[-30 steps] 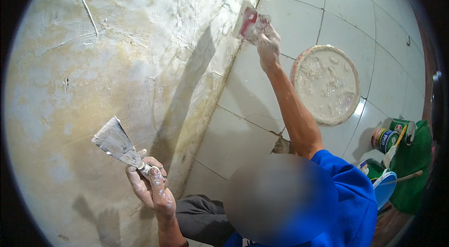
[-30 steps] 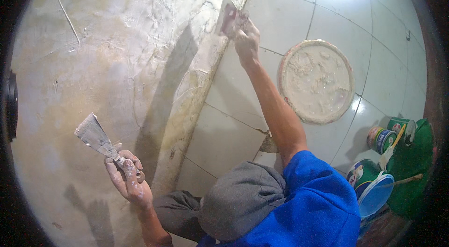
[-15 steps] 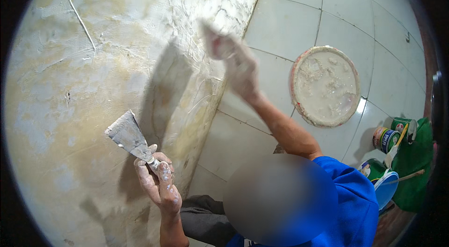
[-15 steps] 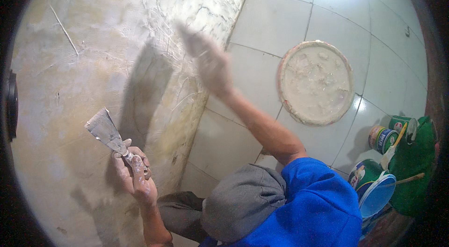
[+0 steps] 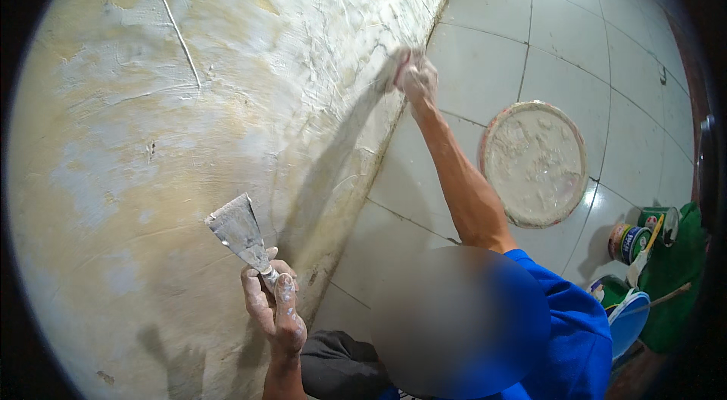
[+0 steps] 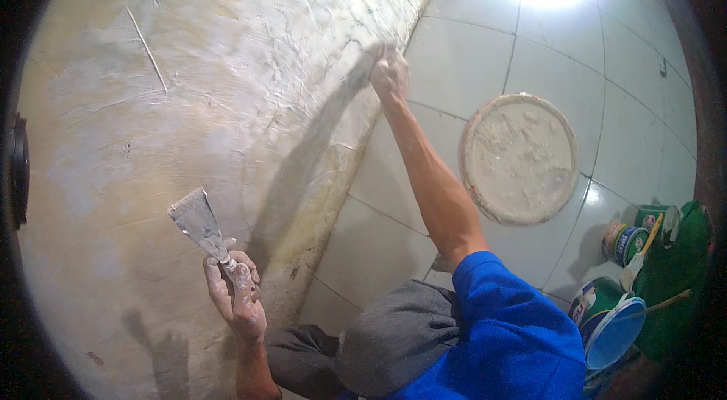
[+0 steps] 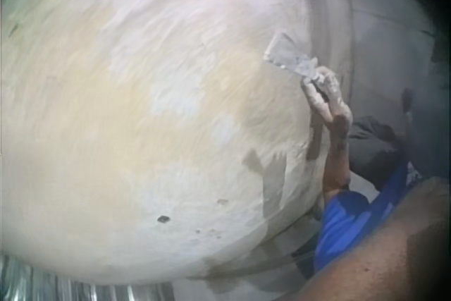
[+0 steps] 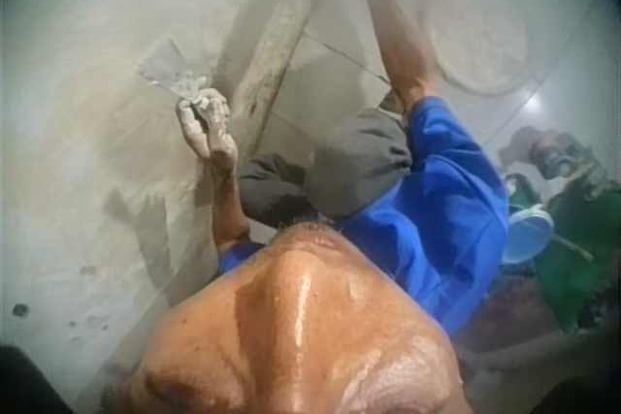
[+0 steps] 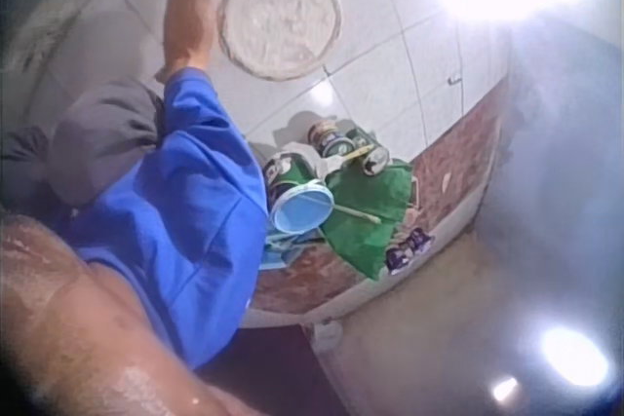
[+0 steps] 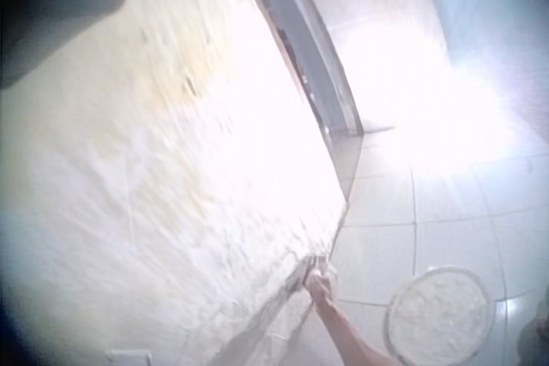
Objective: The person scoops white plaster from a round tray on the floor using a small trowel and applies it to a vertical wall with a larger trowel. They repeatedly smooth the surface in broad strokes, occasionally scraping excess material back into the tray.
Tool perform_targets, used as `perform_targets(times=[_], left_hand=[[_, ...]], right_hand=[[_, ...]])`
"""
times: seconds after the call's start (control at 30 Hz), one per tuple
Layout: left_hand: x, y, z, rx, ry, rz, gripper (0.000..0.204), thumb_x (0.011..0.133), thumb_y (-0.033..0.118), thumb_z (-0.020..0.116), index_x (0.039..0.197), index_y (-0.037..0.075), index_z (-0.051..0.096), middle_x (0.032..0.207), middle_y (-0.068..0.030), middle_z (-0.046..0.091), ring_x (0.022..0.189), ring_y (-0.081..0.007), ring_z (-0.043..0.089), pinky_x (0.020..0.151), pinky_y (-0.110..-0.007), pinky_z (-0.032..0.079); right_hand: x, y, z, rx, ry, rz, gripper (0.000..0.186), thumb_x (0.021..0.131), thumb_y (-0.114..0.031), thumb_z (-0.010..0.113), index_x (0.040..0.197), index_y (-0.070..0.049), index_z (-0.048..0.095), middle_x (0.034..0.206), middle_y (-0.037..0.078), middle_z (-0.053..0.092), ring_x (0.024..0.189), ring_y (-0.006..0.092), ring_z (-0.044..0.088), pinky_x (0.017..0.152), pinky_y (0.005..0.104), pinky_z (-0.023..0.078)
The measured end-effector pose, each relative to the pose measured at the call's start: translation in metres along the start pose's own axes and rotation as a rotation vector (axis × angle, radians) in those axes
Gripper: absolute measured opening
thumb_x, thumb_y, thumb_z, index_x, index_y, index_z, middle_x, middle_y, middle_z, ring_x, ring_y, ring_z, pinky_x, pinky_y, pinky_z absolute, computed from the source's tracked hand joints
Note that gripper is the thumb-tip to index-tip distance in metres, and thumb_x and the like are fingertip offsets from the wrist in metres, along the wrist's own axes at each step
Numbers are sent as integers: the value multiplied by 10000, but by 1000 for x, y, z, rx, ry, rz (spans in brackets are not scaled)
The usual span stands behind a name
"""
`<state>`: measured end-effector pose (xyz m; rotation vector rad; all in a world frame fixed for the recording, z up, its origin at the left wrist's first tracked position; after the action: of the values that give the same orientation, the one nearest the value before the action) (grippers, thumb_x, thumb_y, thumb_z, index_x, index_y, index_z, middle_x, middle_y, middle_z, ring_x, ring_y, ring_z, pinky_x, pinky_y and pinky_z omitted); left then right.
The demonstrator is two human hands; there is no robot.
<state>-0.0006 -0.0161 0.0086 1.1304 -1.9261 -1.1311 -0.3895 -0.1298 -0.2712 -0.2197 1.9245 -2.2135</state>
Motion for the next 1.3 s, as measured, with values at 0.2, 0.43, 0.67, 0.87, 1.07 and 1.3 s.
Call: perform_targets(times=[0.2,0.43,0.67,0.87,1.07,1.3], left_hand=[[0,1,0,1,-9,-5,394,922,99,552,1302,11,488,918,3,524,732,-46,424,610,-182,329],[0,8,7,18,9,-57,422,909,107,554,1315,11,487,925,20,528,751,-45,423,634,-178,335],[-8,0,-15,13,67,-80,427,924,158,577,1320,28,487,908,-1,544,723,-51,449,574,-187,331],[-1,-7,-9,-38,2,-49,388,937,141,567,1283,-8,476,873,-24,539,694,-63,426,609,-221,351],[-1,-4,-11,-15,14,-72,385,942,144,564,1283,-16,483,881,-31,547,696,-58,429,610,-211,349],[4,-5,0,-6,-40,-21,419,940,179,592,1309,9,488,888,-26,557,670,-49,449,542,-183,322]], right_hand=[[-85,-197,6,-147,-207,-484,320,962,-116,541,1244,2,636,808,180,713,637,235,683,616,396,544],[25,-154,-16,391,-151,-244,194,957,-137,565,1043,-13,687,736,88,691,636,122,624,582,303,510],[95,-130,-24,407,-107,-348,199,921,-123,611,1033,8,710,761,92,698,695,143,606,642,312,490],[64,-128,8,59,168,-870,247,970,-109,569,1158,-17,700,1057,218,731,873,273,731,750,357,558],[-72,-88,0,3,-302,-968,385,930,43,570,1279,-79,675,1205,221,688,1031,307,713,832,381,565],[82,-70,-54,-68,-64,-155,384,1036,-332,544,1083,20,690,828,92,663,700,151,578,655,318,506]])
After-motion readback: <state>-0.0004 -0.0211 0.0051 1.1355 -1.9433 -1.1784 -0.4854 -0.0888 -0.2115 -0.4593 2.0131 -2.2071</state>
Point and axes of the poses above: each hand's wrist, its own x-axis towards the middle knuckle, its own z-axis out of the palm, y = z × x, the point moved 3 cm from there along x, towards the middle knuckle
